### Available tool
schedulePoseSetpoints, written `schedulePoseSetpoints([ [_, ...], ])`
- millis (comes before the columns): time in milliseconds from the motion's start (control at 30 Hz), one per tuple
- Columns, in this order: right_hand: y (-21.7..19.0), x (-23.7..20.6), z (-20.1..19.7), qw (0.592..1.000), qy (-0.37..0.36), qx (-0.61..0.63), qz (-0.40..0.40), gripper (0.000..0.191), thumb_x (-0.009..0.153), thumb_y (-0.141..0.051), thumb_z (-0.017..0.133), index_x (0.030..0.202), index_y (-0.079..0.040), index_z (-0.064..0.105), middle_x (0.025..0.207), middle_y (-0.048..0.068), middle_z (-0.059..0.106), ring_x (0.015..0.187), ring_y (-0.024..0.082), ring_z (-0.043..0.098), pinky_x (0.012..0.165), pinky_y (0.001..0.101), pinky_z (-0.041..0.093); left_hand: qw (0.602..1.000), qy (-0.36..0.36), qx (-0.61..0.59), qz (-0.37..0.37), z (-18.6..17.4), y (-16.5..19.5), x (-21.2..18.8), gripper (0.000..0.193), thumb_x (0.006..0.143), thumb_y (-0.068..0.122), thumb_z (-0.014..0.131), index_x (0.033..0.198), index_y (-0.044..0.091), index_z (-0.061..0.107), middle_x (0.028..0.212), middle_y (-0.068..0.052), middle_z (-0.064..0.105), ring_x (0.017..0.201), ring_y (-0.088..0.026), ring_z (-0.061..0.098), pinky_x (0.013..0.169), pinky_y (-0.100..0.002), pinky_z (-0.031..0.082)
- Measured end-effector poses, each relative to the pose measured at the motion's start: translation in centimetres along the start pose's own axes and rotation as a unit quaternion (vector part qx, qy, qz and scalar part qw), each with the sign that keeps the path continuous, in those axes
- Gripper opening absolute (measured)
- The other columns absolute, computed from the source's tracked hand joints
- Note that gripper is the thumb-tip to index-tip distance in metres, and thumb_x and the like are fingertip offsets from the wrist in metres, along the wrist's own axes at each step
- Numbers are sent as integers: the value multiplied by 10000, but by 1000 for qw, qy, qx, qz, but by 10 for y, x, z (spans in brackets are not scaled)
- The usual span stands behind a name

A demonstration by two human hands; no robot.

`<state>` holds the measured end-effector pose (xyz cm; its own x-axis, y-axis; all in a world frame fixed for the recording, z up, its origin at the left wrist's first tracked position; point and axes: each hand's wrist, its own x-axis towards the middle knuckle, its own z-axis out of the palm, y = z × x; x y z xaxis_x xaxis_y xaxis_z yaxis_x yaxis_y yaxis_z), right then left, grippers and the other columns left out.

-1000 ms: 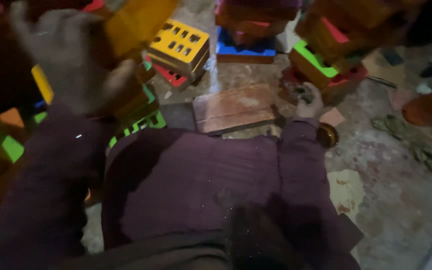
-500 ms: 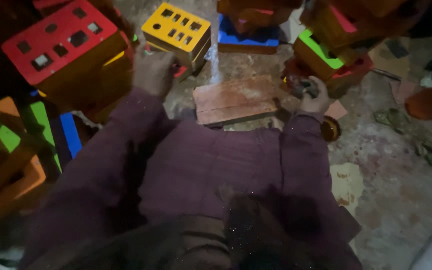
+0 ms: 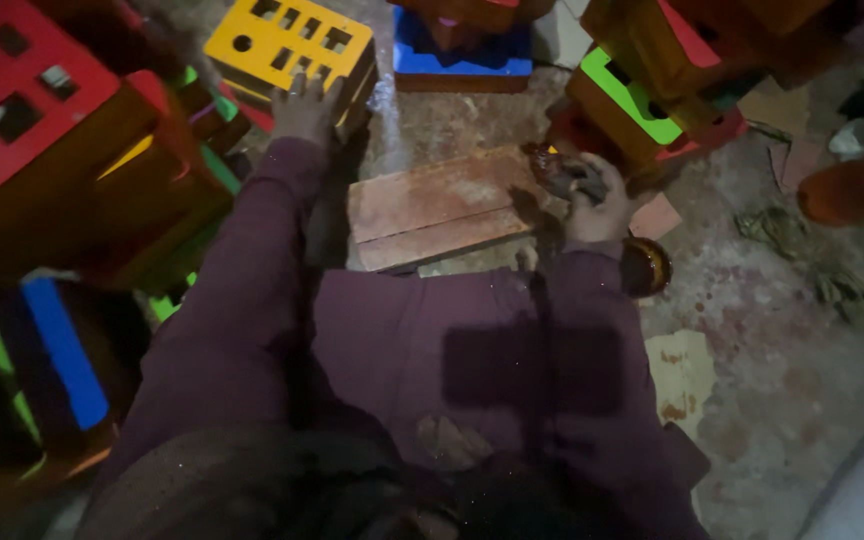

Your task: The person is sitting on the floor and painting small wooden blocks with a brush. They repeatedly dip the brush into a container of paint and apply it to the blocks, turning them over to cover all sides.

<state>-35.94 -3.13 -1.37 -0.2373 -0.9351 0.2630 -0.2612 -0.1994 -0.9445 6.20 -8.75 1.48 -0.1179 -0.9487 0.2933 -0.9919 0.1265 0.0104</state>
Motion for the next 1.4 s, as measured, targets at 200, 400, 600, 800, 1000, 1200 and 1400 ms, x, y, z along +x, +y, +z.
schedulePoseSetpoints([
  [200, 0, -2, 4, 999, -3, -50, -5, 461, 886, 88, 640, 1302, -108, 666, 1201, 72, 737, 1129, 172, 708, 1004, 286, 541, 998, -52, 40, -21, 20, 2, 4, 726, 890, 219, 660, 1575, 241, 419, 1479, -186, 488, 1429, -386, 359, 1119, -751, 162],
  [400, 9, 2, 7, 1000, 3, 7, -15, 449, 891, 99, 634, 1293, -99, 668, 1205, 86, 723, 1131, 179, 696, 1003, 297, 532, 980, 80, 97, 154, 7, 0, -26, 473, 1018, 169, 522, 1481, 264, 529, 1402, -184, 609, 1333, -392, 499, 1151, -713, 174],
  [600, 10, 15, 6, 996, 41, -70, 41, 447, 876, 78, 640, 1270, -126, 693, 1164, 59, 727, 1080, 171, 694, 951, 284, 530, 979, 151, -35, 136, -73, 34, -8, 507, 937, 189, 683, 1427, 136, 562, 1207, -133, 687, 1209, -321, 613, 1160, -710, 202],
  [800, 0, 22, -2, 988, 100, 50, 106, 410, 880, 60, 615, 1242, -116, 695, 1183, 32, 728, 1064, 181, 689, 855, 333, 554, 950, 165, -261, 45, -94, 49, -20, 826, 797, 335, 856, 1439, 57, 417, 1214, -149, 674, 1180, -389, 602, 1159, -634, 234],
  [1000, 17, 27, -11, 967, 141, 160, 141, 435, 852, 95, 624, 1237, -102, 675, 1162, 33, 714, 981, 190, 666, 777, 361, 508, 799, 187, -570, -31, -16, 84, -92, 995, 717, 230, 945, 1482, 40, 338, 1362, -179, 598, 1292, -338, 618, 1113, -458, 502],
  [1200, 9, 21, -14, 990, 106, 87, -28, 438, 882, 160, 615, 1269, -37, 675, 1187, 84, 736, 1108, 200, 699, 1004, 323, 556, 865, 80, -489, -73, -2, 88, -112, 919, 715, 254, 935, 1451, 1, 445, 1280, -195, 643, 1232, -358, 632, 1016, -428, 518],
  [1400, -89, -49, 16, 981, -16, 61, -181, 486, 838, 121, 658, 1293, -43, 613, 1246, 94, 668, 1139, 201, 667, 989, 322, 545, 929, 99, -355, -25, -14, 108, -124, 735, 682, 259, 901, 1306, 38, 579, 1195, -204, 647, 1141, -405, 598, 999, -487, 467],
])
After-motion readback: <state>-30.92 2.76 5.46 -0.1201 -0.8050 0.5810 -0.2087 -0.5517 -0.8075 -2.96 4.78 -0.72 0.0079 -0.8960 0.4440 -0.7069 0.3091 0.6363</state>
